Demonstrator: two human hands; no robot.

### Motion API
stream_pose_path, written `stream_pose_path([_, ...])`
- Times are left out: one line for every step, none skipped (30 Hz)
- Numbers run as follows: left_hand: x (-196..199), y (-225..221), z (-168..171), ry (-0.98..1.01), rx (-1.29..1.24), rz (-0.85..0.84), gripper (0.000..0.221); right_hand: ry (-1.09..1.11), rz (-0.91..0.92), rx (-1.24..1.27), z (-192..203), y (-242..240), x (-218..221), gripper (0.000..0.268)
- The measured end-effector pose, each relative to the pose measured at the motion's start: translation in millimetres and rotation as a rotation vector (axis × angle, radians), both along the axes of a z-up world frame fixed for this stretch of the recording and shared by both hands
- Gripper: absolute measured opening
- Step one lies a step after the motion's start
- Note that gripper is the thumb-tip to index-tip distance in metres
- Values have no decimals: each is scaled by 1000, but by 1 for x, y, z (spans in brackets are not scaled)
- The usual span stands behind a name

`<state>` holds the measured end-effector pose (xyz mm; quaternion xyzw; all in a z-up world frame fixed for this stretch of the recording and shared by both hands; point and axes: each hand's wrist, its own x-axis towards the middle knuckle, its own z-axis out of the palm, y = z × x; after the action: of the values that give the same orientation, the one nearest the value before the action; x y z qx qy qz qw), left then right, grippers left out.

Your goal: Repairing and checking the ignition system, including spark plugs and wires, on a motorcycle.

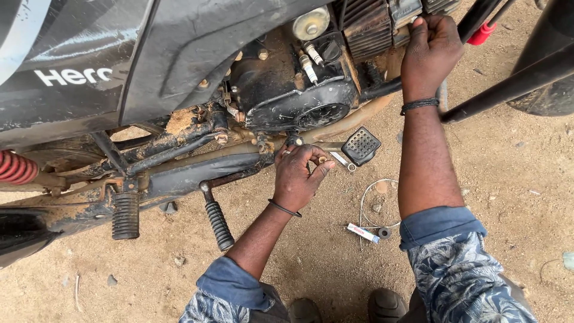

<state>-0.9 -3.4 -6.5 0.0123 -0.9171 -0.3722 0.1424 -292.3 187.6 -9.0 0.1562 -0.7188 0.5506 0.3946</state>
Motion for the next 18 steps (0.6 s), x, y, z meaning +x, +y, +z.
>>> stream_pose_path([-1, -2, 3, -4, -2, 1, 31, -4, 1, -2, 3, -1, -2, 13])
stream_pose_path([0, -1, 4, -12, 1, -2, 29, -36, -67, 35, 3, -1, -1, 18])
stream_pose_path([1, 0, 5, -20, 4, -6, 28, -68, -134, 73, 3, 0, 1, 23])
stream_pose_path([2, 0, 3, -18, 5, -7, 28, -66, -134, 73, -2, 1, -1, 23])
stream_pose_path([3, 1, 3, -20, 16, -4, 28, -108, -160, 89, -6, 2, -2, 26])
stream_pose_path([2, 0, 5, -15, 24, -2, 29, -144, -187, 99, -6, 2, -6, 28])
stream_pose_path([-1, -1, 5, -6, 20, -3, 29, -135, -188, 95, 1, -2, -3, 28])
stream_pose_path([-1, 0, 4, -9, 9, -1, 30, -70, -153, 45, 5, -4, 3, 21])
stream_pose_path([-1, 0, 2, -13, -2, 1, 31, -5, -117, -3, 8, -7, 9, 15])
stream_pose_path([0, 0, 2, -17, 2, 2, 31, -9, -116, 1, 6, -7, 9, 15])
stream_pose_path([1, 0, 2, -21, -2, -6, 30, 3, -15, -52, 4, -6, 9, 10])
stream_pose_path([-1, -2, 2, -20, -8, -13, 30, 20, 85, -108, 4, -7, 8, 8])
stream_pose_path([-1, -1, 2, -20, -6, -12, 30, 20, 86, -106, 4, -6, 5, 8])
stream_pose_path([-1, -1, 3, -26, -8, -6, 29, -40, 130, -150, 4, -6, 3, 5])
stream_pose_path([0, -1, 4, -32, -10, 1, 29, -101, 174, -194, 4, -5, 1, 3])
stream_pose_path([0, -1, 4, -31, -9, 2, 29, -101, 174, -193, 3, -5, 2, 3])
stream_pose_path([1, -1, 4, -27, -10, 2, 30, -73, 52, -92, 1, -5, 2, 9])
stream_pose_path([0, 0, 4, -20, -6, 4, 31, -41, -68, 13, 1, -4, 0, 16])
